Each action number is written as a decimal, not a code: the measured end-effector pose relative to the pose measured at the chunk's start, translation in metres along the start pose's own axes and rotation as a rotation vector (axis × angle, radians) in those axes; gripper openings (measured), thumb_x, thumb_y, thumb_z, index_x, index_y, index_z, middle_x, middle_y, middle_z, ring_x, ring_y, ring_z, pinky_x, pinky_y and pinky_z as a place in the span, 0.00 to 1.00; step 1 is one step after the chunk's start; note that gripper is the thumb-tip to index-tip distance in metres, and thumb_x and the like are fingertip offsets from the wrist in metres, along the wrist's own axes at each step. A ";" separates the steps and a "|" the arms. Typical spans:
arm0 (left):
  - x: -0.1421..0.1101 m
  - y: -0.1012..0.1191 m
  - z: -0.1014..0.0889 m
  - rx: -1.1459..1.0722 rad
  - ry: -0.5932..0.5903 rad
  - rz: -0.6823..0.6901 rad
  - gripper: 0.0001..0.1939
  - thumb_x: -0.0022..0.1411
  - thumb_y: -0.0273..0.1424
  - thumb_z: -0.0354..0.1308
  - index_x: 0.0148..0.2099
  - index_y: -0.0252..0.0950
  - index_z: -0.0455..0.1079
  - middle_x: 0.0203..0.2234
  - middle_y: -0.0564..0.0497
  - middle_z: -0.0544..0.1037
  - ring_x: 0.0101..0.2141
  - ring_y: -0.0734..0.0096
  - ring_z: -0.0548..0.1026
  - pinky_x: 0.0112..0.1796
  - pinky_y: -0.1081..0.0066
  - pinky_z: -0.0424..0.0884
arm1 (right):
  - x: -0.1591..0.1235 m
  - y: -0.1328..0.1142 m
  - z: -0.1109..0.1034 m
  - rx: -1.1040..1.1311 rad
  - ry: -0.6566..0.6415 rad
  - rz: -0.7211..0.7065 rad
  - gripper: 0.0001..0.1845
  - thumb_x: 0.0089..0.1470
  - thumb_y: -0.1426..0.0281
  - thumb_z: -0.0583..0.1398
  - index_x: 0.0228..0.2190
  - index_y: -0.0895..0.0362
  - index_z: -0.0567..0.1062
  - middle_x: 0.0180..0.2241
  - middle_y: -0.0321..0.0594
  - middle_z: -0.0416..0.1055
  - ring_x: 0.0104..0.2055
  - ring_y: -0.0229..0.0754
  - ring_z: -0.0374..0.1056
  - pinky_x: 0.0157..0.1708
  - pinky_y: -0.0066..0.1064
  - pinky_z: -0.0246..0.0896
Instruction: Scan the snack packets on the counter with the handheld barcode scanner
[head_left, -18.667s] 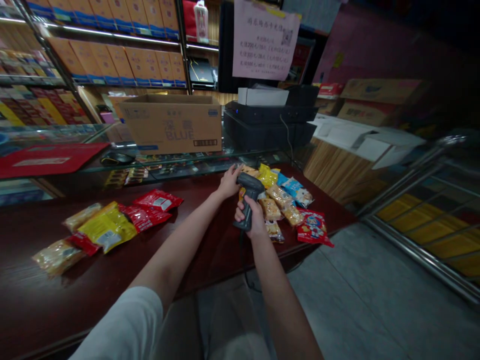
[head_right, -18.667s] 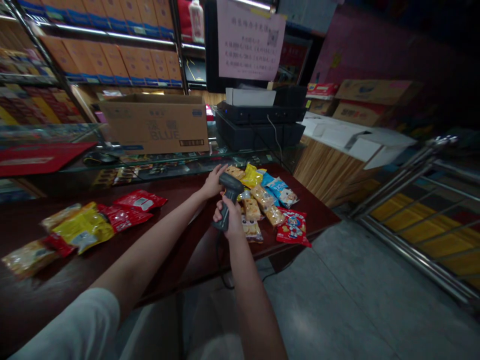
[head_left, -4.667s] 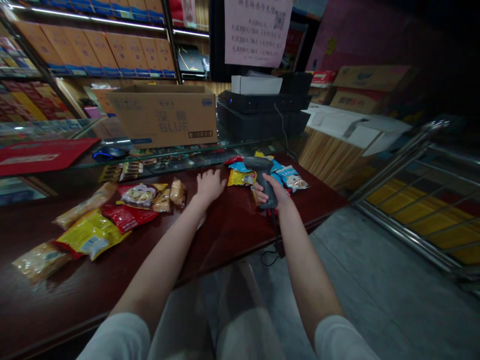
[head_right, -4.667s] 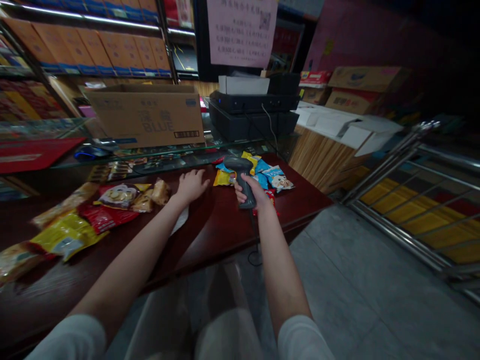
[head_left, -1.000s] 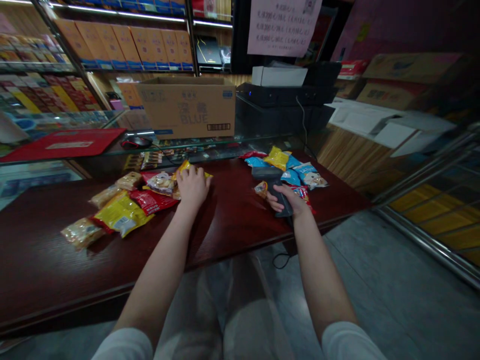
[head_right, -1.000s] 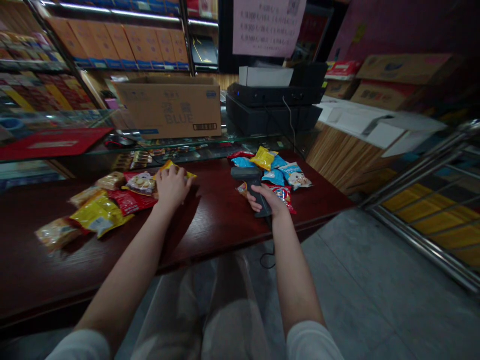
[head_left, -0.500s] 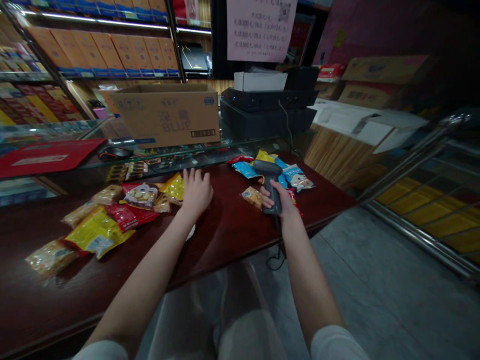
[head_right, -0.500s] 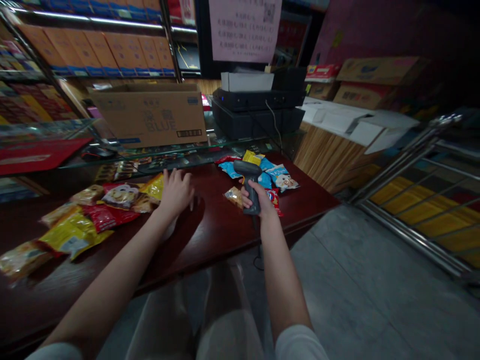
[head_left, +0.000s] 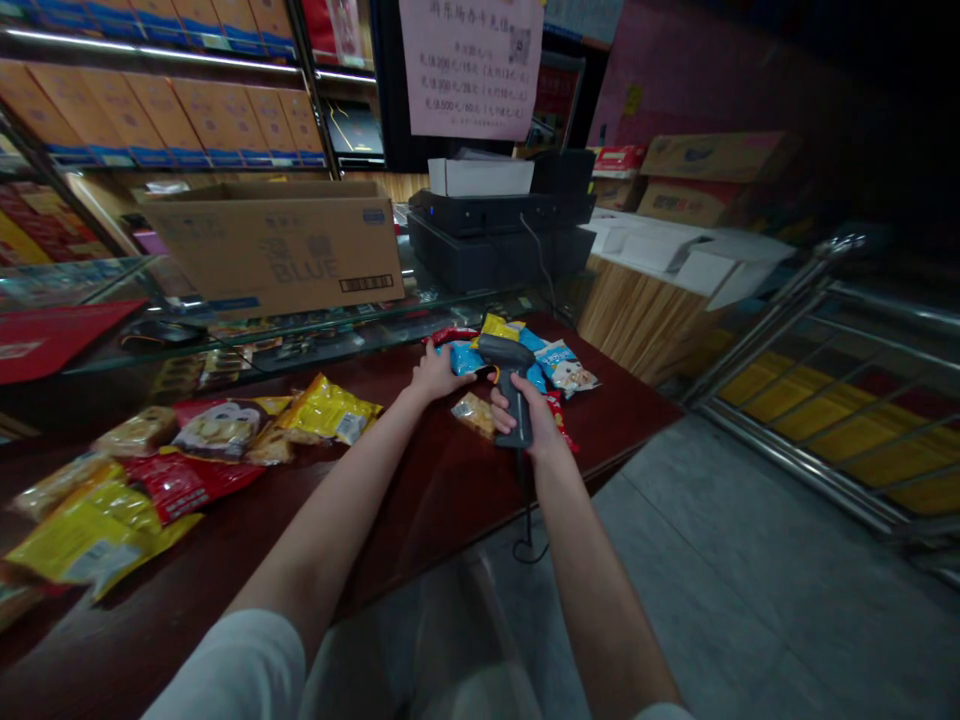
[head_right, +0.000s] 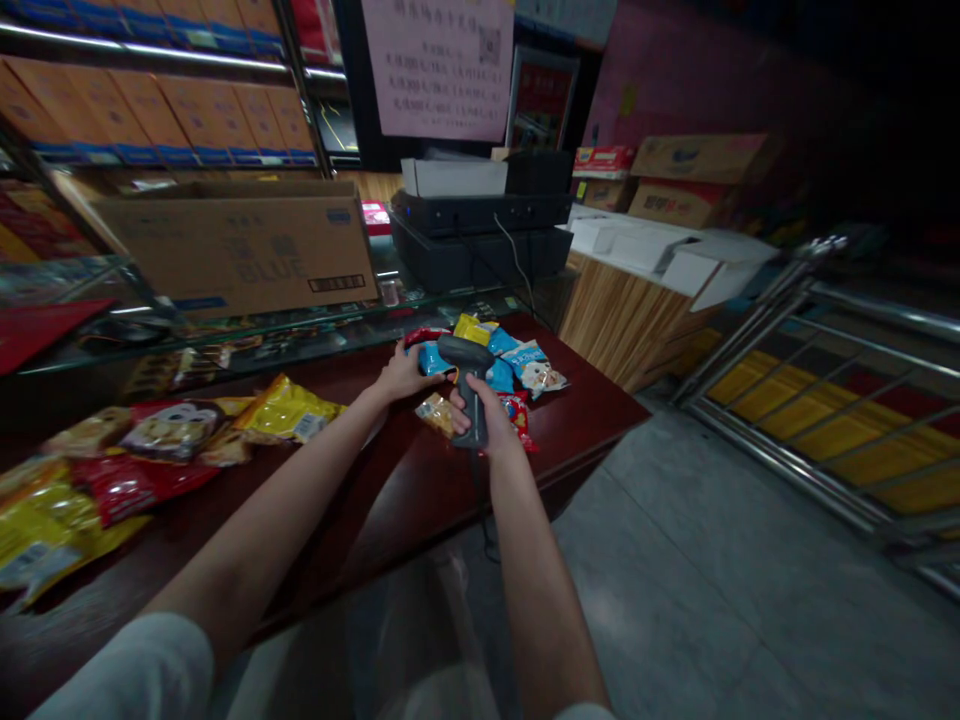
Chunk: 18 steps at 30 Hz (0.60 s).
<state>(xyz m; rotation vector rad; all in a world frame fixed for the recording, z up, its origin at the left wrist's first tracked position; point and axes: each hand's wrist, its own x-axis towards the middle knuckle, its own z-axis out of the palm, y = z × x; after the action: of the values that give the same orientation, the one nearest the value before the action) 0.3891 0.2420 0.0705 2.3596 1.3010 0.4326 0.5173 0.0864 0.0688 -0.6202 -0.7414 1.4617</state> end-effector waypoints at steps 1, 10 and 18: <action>0.000 -0.002 0.002 -0.031 0.021 -0.006 0.41 0.54 0.41 0.68 0.65 0.31 0.60 0.66 0.28 0.54 0.60 0.33 0.66 0.58 0.46 0.64 | 0.000 0.000 0.001 0.005 -0.002 -0.003 0.19 0.52 0.55 0.64 0.39 0.53 0.67 0.20 0.25 0.61 0.14 0.29 0.49 0.15 0.23 0.49; -0.022 -0.033 -0.010 -0.414 0.160 0.003 0.08 0.51 0.24 0.61 0.37 0.33 0.71 0.39 0.44 0.74 0.48 0.58 0.74 0.56 0.58 0.68 | 0.001 -0.001 0.001 -0.016 0.020 0.010 0.19 0.52 0.56 0.64 0.39 0.55 0.69 0.20 0.24 0.61 0.13 0.28 0.49 0.14 0.22 0.47; -0.049 -0.055 -0.014 -0.772 0.135 -0.180 0.15 0.58 0.40 0.61 0.38 0.32 0.70 0.35 0.42 0.79 0.38 0.63 0.79 0.42 0.64 0.76 | 0.000 0.000 0.000 -0.043 -0.008 0.059 0.17 0.54 0.58 0.63 0.40 0.55 0.69 0.20 0.25 0.61 0.14 0.29 0.50 0.14 0.23 0.48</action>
<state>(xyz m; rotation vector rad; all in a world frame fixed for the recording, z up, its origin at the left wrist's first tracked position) 0.3177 0.2298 0.0524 1.5806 1.1145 0.8646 0.5170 0.0867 0.0684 -0.6736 -0.7681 1.5065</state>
